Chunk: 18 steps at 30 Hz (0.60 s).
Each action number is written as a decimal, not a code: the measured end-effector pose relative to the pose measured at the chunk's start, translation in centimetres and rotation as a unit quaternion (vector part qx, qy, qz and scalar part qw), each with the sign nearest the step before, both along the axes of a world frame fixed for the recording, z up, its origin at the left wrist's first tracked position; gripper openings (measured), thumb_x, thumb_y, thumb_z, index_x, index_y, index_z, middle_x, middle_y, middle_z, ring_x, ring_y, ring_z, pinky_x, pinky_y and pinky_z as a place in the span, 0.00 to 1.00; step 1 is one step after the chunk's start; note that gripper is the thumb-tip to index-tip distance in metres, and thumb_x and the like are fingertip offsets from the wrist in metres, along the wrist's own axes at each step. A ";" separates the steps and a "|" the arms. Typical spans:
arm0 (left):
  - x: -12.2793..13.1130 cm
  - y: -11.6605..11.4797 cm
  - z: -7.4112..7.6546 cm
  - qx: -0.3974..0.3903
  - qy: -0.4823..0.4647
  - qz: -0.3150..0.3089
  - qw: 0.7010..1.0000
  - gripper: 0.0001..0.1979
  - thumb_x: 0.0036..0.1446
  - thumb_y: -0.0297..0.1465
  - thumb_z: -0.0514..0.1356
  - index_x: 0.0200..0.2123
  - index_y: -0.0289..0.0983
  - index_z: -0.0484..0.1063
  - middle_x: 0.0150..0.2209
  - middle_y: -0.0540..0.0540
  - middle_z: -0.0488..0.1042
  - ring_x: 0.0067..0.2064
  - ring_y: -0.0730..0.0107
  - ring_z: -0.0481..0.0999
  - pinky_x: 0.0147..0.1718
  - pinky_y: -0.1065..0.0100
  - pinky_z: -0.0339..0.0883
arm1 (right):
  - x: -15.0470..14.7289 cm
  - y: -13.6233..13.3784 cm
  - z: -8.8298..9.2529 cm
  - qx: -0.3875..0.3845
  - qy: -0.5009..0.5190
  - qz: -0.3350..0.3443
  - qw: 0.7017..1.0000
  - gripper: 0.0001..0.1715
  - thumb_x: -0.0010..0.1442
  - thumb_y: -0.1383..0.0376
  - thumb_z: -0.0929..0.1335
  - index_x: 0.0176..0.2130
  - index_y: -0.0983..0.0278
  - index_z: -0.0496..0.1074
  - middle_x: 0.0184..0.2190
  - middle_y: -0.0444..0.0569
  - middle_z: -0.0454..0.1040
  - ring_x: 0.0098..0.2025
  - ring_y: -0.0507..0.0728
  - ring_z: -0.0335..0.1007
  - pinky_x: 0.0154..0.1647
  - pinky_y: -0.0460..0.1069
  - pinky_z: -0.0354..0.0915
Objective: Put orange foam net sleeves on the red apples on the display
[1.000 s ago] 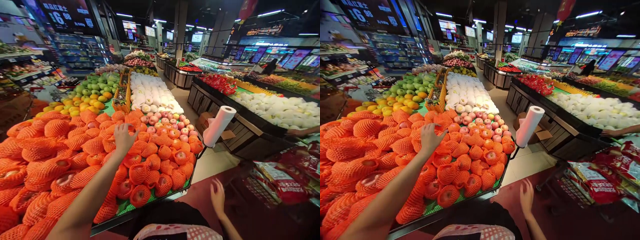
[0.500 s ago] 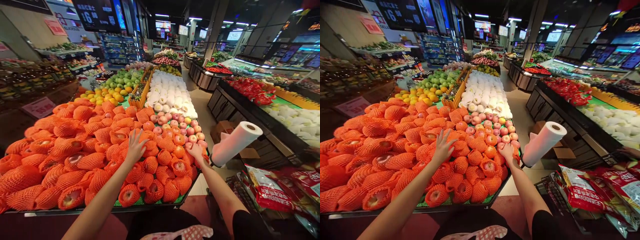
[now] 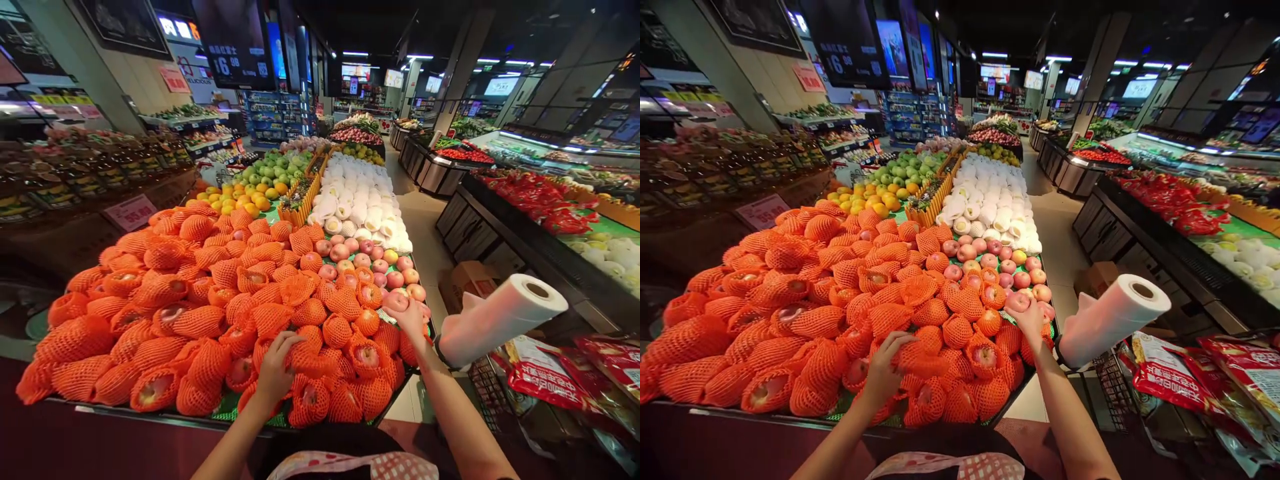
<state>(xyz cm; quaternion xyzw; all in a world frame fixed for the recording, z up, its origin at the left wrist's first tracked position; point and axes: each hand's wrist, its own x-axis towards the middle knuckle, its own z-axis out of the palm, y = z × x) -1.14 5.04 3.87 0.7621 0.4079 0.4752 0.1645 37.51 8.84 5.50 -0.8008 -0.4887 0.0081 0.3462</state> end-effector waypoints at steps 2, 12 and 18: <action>-0.8 -0.2 -0.1 -0.046 -0.036 0.024 0.998 0.17 0.47 0.22 0.53 0.41 0.40 0.72 0.41 0.43 0.76 0.45 0.56 0.77 0.46 0.56 0.73 | -1.1 -1.6 1.7 0.038 0.025 0.027 0.999 0.44 0.40 0.42 0.78 0.48 0.64 0.70 0.42 0.57 0.78 0.44 0.68 0.73 0.42 0.57 0.67; 0.4 0.2 0.5 -0.216 -0.201 0.120 0.948 0.08 0.60 0.34 0.50 0.28 0.42 0.60 0.27 0.51 0.65 0.29 0.66 0.66 0.31 0.66 0.66 | -14.4 -9.3 -0.2 -0.196 0.013 0.390 0.899 0.49 0.39 0.54 0.82 0.56 0.63 0.68 0.53 0.57 0.75 0.53 0.69 0.70 0.55 0.61 0.63; 1.2 -0.5 0.3 -0.253 -0.163 0.061 0.952 0.06 0.51 0.30 0.55 0.35 0.41 0.63 0.31 0.51 0.69 0.32 0.65 0.71 0.35 0.64 0.69 | -16.1 -9.6 -1.5 -0.224 -0.134 0.393 0.882 0.38 0.47 0.61 0.76 0.55 0.67 0.68 0.52 0.59 0.74 0.53 0.69 0.68 0.54 0.60 0.60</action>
